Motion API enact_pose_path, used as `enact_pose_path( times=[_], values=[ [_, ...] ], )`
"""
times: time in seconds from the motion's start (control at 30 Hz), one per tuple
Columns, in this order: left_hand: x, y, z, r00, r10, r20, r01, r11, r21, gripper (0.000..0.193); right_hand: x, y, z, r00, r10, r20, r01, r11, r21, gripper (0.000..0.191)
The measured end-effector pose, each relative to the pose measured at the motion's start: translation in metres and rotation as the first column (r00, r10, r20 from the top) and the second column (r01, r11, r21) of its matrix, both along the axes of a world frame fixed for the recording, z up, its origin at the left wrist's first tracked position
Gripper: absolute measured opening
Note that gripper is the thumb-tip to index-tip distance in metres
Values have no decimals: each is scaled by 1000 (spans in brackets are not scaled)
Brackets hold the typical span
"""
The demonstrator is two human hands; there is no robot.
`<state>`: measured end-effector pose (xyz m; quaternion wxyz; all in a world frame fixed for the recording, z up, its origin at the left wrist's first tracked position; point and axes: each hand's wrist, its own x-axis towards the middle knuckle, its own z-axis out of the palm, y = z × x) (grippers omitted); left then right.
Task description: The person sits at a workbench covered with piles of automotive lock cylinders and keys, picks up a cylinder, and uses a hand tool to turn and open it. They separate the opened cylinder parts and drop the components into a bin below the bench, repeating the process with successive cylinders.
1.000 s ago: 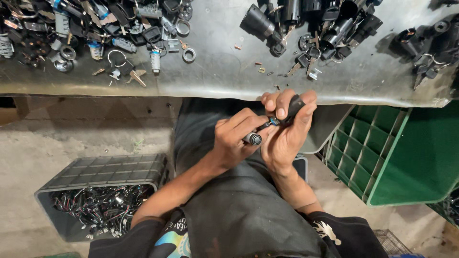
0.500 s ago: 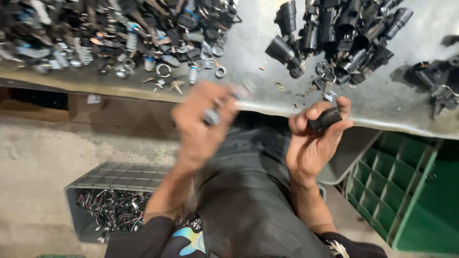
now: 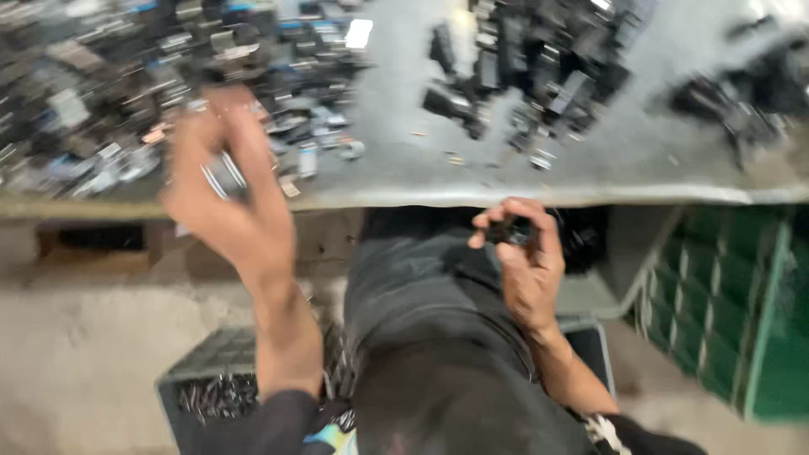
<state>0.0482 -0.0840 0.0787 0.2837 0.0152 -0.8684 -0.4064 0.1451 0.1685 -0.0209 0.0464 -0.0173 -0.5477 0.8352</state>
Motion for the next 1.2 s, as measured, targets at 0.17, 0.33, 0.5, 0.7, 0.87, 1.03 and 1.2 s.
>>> enact_pose_path(
  times=[0.17, 0.33, 0.5, 0.7, 0.87, 1.03, 1.2],
  values=[
    [45, 89, -51, 809, -531, 253, 484, 846, 225, 6, 49, 53, -46, 950, -86, 301, 15, 974, 228, 43],
    [51, 135, -70, 552, -794, 257, 685, 607, 404, 12, 83, 104, -96, 856, -392, 336, 80, 744, 664, 46],
    [45, 124, -73, 518, -824, 227, 745, 566, 353, 14, 62, 124, -108, 936, -241, -257, 203, -228, 952, 67],
    [37, 101, -65, 690, -697, 197, 635, 712, 299, 11, 34, 99, -48, 846, -227, -482, 533, 365, 763, 31],
    [39, 102, -63, 795, -562, 226, 488, 816, 310, 11, -41, 68, 7, 952, -43, -302, 302, 278, 912, 44],
    [50, 91, -61, 797, -563, 217, 486, 812, 322, 12, -85, 28, 23, 976, 17, -218, 217, 66, 974, 49],
    [46, 84, -68, 810, -539, 231, 450, 824, 343, 12, -69, 36, 15, 969, 89, -231, 220, 112, 969, 40]
  ],
)
